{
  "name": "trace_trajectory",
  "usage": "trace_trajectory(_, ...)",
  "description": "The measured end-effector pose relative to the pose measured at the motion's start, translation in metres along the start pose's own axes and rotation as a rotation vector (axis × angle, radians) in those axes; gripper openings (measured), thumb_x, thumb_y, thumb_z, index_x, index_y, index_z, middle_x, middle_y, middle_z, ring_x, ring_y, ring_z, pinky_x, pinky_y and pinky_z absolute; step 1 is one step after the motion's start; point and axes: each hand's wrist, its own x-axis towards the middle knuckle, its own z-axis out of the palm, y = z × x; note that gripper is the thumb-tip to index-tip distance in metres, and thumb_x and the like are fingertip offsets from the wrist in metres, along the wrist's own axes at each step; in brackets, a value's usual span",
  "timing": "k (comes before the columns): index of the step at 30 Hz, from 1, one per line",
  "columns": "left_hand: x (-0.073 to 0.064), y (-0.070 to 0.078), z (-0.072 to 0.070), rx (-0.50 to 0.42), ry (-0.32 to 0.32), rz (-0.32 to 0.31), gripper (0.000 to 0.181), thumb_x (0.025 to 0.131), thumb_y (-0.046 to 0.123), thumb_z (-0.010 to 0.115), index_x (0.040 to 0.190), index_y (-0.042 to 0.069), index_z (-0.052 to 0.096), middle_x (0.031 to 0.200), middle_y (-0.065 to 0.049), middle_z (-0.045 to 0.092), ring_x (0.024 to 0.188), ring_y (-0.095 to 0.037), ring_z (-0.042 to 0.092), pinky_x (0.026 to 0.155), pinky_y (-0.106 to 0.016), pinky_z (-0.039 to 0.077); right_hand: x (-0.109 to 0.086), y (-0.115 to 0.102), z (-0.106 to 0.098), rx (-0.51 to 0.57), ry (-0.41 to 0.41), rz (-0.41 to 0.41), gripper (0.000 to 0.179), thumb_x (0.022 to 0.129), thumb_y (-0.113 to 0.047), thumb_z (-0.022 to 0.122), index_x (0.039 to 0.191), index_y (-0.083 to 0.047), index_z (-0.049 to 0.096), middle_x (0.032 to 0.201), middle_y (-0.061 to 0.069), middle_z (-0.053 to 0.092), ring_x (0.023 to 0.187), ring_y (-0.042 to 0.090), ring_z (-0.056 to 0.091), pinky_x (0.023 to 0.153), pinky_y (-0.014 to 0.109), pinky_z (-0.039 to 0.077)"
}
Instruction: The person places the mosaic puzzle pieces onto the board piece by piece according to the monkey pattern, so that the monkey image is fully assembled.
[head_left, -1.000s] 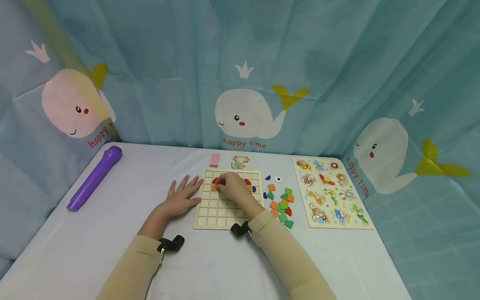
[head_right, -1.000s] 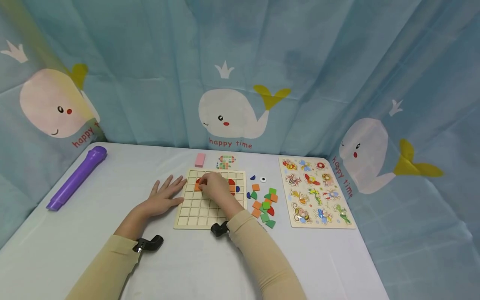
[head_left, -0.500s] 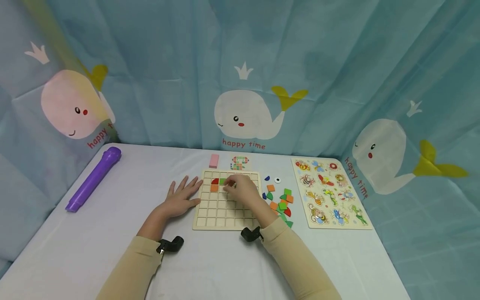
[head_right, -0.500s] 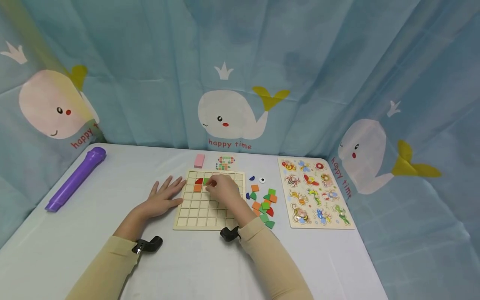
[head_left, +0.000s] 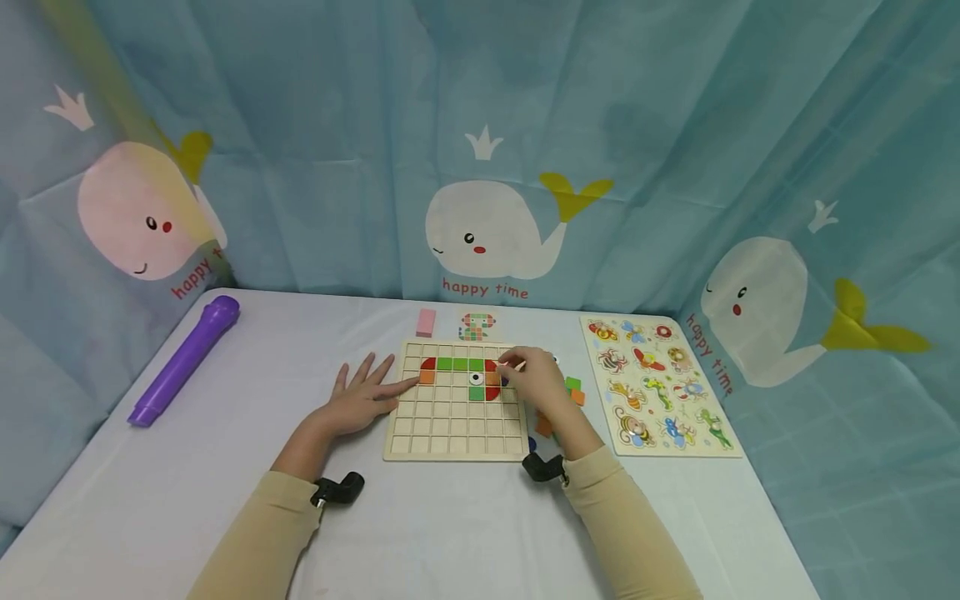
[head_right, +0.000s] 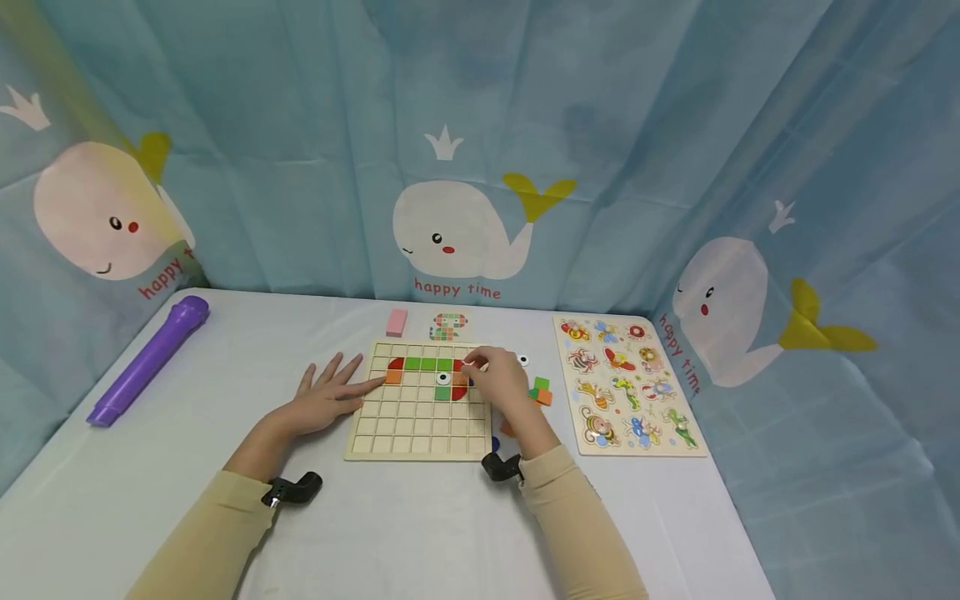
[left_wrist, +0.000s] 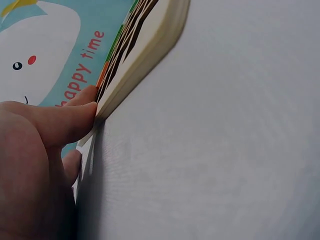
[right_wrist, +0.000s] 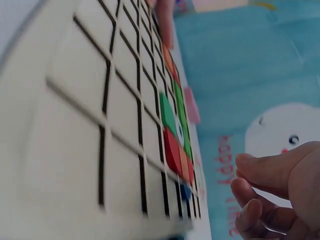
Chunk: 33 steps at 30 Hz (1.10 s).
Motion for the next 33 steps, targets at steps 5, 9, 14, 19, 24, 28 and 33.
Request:
trace_trajectory(5,-0.001,-0.001,0.001,0.0,-0.002,-0.001,0.046,0.105,0.038,0.048,0.151,0.035,0.048,0.17,-0.013,0.01,0.155,-0.044,-0.008,0.118,-0.067,-0.015,0.003,0.021,-0.022,-0.01,0.058,0.058,0.018,0.095,-0.023,0.072,0.108,-0.011,0.076,0.094,0.003,0.071,0.08,0.021,0.063,0.063,0.033,0.052)
trace_trajectory(9,0.0,-0.003,0.003,-0.028,0.021,-0.014,0.055,0.104,0.039,0.051,0.156,0.031,0.039,0.17,-0.012,0.012,0.156,-0.042,-0.008,0.118,-0.066,-0.016,0.007,0.037,-0.033,-0.024,0.071,0.106,0.019,0.096,-0.023,0.07,0.109,-0.011,0.075,0.1,0.006,0.072,0.087,0.024,0.063,0.068,0.035,0.052)
trace_trajectory(14,0.002,-0.005,0.006,-0.056,0.044,-0.029,0.068,0.102,0.038,0.054,0.162,0.021,0.025,0.17,-0.009,0.013,0.157,-0.038,-0.007,0.118,-0.064,-0.017,0.01,0.051,-0.039,-0.026,0.044,0.16,0.019,0.096,-0.023,0.07,0.11,-0.01,0.075,0.104,0.008,0.072,0.088,0.025,0.063,0.07,0.035,0.051)
trace_trajectory(19,0.001,-0.005,0.006,-0.068,0.045,-0.036,0.07,0.102,0.037,0.055,0.162,0.018,0.024,0.17,-0.009,0.013,0.157,-0.038,-0.007,0.119,-0.063,-0.018,0.011,0.055,-0.038,0.0,-0.019,0.158,0.019,0.096,-0.022,0.07,0.11,-0.01,0.075,0.102,0.008,0.072,0.086,0.025,0.062,0.068,0.034,0.052)
trace_trajectory(24,0.0,-0.003,0.003,-0.076,0.041,-0.031,0.069,0.102,0.036,0.055,0.162,0.017,0.024,0.17,-0.009,0.013,0.157,-0.038,-0.006,0.119,-0.063,-0.018,0.019,0.053,-0.033,-0.084,0.0,0.162,0.023,0.097,-0.027,0.07,0.111,-0.01,0.075,0.104,0.009,0.073,0.084,0.025,0.064,0.07,0.037,0.053)
trace_trajectory(28,-0.001,-0.002,0.002,-0.075,0.041,-0.033,0.069,0.102,0.035,0.055,0.162,0.016,0.024,0.17,-0.01,0.013,0.157,-0.038,-0.006,0.119,-0.063,-0.018,0.029,0.05,-0.027,-0.208,0.03,0.2,0.029,0.095,-0.036,0.071,0.108,-0.011,0.076,0.101,0.007,0.074,0.083,0.024,0.065,0.071,0.039,0.054)
trace_trajectory(33,-0.001,-0.002,0.001,-0.072,0.033,-0.036,0.069,0.103,0.036,0.054,0.162,0.017,0.024,0.17,-0.009,0.013,0.157,-0.038,-0.007,0.119,-0.063,-0.018,0.039,0.046,-0.021,-0.29,0.001,0.263,0.027,0.093,-0.037,0.073,0.104,-0.012,0.073,0.092,0.005,0.071,0.076,0.022,0.063,0.064,0.037,0.051)
